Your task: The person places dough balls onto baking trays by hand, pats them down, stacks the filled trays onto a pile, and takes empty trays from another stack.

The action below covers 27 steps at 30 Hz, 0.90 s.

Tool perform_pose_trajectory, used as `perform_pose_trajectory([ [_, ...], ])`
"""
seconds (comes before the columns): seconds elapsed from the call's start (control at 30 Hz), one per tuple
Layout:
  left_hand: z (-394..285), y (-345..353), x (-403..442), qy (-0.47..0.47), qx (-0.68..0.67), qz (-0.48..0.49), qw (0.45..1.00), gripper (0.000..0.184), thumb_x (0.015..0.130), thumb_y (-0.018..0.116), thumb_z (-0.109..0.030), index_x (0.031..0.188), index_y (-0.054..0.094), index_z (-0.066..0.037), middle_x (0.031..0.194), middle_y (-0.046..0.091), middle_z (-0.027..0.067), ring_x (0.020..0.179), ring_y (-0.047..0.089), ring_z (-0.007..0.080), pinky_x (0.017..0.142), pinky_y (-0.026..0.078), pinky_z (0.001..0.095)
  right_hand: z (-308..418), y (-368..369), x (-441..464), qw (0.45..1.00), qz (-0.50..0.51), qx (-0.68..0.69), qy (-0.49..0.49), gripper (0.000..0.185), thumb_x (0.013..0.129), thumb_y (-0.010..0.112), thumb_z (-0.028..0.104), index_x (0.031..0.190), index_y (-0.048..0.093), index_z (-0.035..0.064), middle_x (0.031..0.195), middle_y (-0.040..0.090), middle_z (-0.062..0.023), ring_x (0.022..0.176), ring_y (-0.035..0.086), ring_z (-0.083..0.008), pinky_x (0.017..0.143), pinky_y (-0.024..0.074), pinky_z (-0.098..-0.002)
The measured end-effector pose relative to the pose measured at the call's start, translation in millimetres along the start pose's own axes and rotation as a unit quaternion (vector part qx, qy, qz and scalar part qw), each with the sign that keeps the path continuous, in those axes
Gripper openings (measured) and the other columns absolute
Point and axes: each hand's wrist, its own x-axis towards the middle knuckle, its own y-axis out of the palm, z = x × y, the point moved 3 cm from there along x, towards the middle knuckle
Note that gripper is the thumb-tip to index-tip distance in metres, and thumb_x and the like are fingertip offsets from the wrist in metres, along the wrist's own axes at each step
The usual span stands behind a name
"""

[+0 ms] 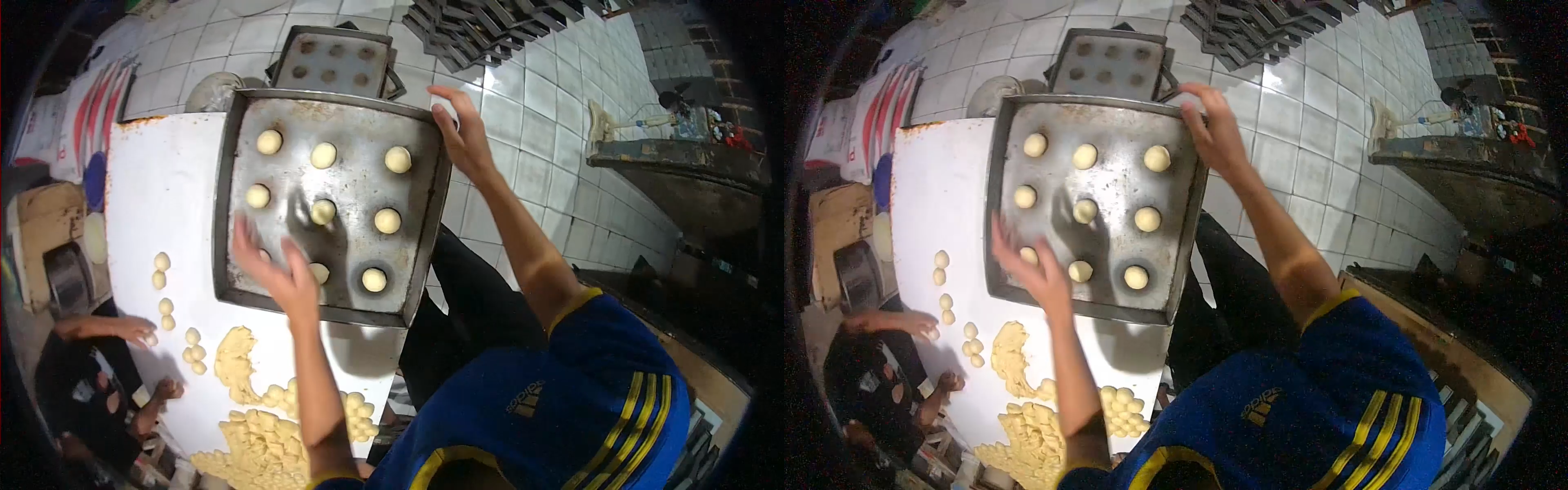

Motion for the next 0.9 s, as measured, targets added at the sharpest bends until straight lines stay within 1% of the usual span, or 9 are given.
perform_pose_trajectory([
  [0.07, 11, -21, -79, -0.089, 0.054, -0.123, 0.987, 0.079, 0.104, 0.063, -0.008, 0.173, 0.026, 0.001, 0.170, 0.030, 0.0318, 0.156, 0.038, 0.0455, 0.131, 0.029, 0.0573, -32, -2, 16, 0.999, 0.004, -0.022, -0.033, 0.045, 0.119, 0.054, 0.037, 0.143, 0.067, 0.0020, 0.145, 0.069, -0.0169, 0.137, 0.062, -0.0290, 0.120, 0.0444, -0.0400],
  [0.17, 33, -12, -207, -0.315, 0.067, -0.138, 0.936, 0.085, 0.105, 0.065, -0.013, 0.175, 0.020, 0.000, 0.163, 0.032, 0.0353, 0.150, 0.041, 0.0462, 0.128, 0.032, 0.0568, -60, 11, 32, 0.950, 0.284, 0.042, 0.121, 0.064, 0.116, 0.054, 0.054, 0.149, 0.062, -0.0004, 0.150, 0.067, -0.0228, 0.138, 0.064, -0.0393, 0.121, 0.0459, -0.0422],
  [0.27, 33, 25, -276, -0.437, -0.050, -0.123, 0.890, 0.090, 0.106, 0.068, -0.019, 0.176, 0.016, 0.001, 0.159, 0.034, 0.0347, 0.145, 0.045, 0.0468, 0.127, 0.033, 0.0554, -82, 18, 45, 0.884, 0.457, -0.014, 0.102, 0.069, 0.116, 0.055, 0.053, 0.158, 0.055, -0.0014, 0.159, 0.061, -0.0224, 0.147, 0.059, -0.0374, 0.125, 0.0429, -0.0407],
  [0.43, 61, 76, -318, -0.488, -0.076, -0.073, 0.867, 0.095, 0.106, 0.070, -0.021, 0.177, 0.011, 0.003, 0.172, 0.027, 0.0351, 0.159, 0.033, 0.0450, 0.134, 0.023, 0.0487, -110, 21, 45, 0.890, 0.450, 0.008, 0.079, 0.067, 0.115, 0.059, 0.045, 0.167, 0.048, 0.0040, 0.164, 0.057, -0.0206, 0.153, 0.052, -0.0334, 0.127, 0.0386, -0.0405],
  [0.5, 69, 70, -327, -0.492, -0.069, -0.100, 0.862, 0.094, 0.104, 0.069, -0.018, 0.175, 0.013, 0.006, 0.182, 0.015, 0.0321, 0.171, 0.013, 0.0366, 0.138, 0.011, 0.0413, -91, 6, 54, 0.869, 0.488, 0.068, 0.051, 0.066, 0.114, 0.060, 0.036, 0.170, 0.043, 0.0053, 0.173, 0.047, -0.0216, 0.160, 0.044, -0.0349, 0.131, 0.0342, -0.0421],
  [0.53, 70, 58, -331, -0.453, -0.065, -0.102, 0.884, 0.099, 0.101, 0.069, -0.012, 0.177, 0.008, 0.002, 0.177, 0.029, 0.0299, 0.160, 0.038, 0.0374, 0.133, 0.029, 0.0458, -75, -4, 59, 0.868, 0.488, 0.096, 0.004, 0.066, 0.114, 0.061, 0.031, 0.172, 0.041, 0.0067, 0.175, 0.044, -0.0215, 0.161, 0.042, -0.0343, 0.132, 0.0331, -0.0425],
  [0.6, 20, 35, -308, -0.499, -0.352, -0.182, 0.771, 0.108, 0.097, 0.063, -0.002, 0.180, -0.003, -0.015, 0.160, 0.045, 0.0234, 0.118, 0.062, 0.0320, 0.101, 0.056, 0.0494, -34, -34, 73, 0.841, 0.524, 0.127, 0.040, 0.065, 0.115, 0.057, 0.029, 0.175, 0.036, 0.0142, 0.174, 0.046, -0.0211, 0.160, 0.045, -0.0351, 0.129, 0.0377, -0.0433],
  [0.77, -82, 33, -253, -0.319, -0.287, -0.192, 0.883, 0.092, 0.099, 0.059, -0.011, 0.180, 0.015, -0.011, 0.168, 0.043, 0.0195, 0.143, 0.054, 0.0361, 0.114, 0.051, 0.0471, 25, -162, 116, 0.882, 0.466, 0.066, -0.004, 0.061, 0.118, 0.052, 0.044, 0.175, 0.036, 0.0280, 0.163, 0.056, -0.0260, 0.149, 0.056, -0.0441, 0.122, 0.0466, -0.0493],
  [0.9, -187, 87, -137, -0.207, -0.266, -0.164, 0.927, 0.095, 0.096, 0.063, -0.021, 0.179, 0.018, -0.010, 0.172, 0.039, 0.0192, 0.149, 0.048, 0.0363, 0.115, 0.050, 0.0468, 55, -329, 181, 0.936, 0.334, 0.099, -0.044, 0.060, 0.117, 0.053, 0.037, 0.173, 0.040, 0.0197, 0.168, 0.051, -0.0243, 0.154, 0.051, -0.0415, 0.128, 0.0413, -0.0525],
])
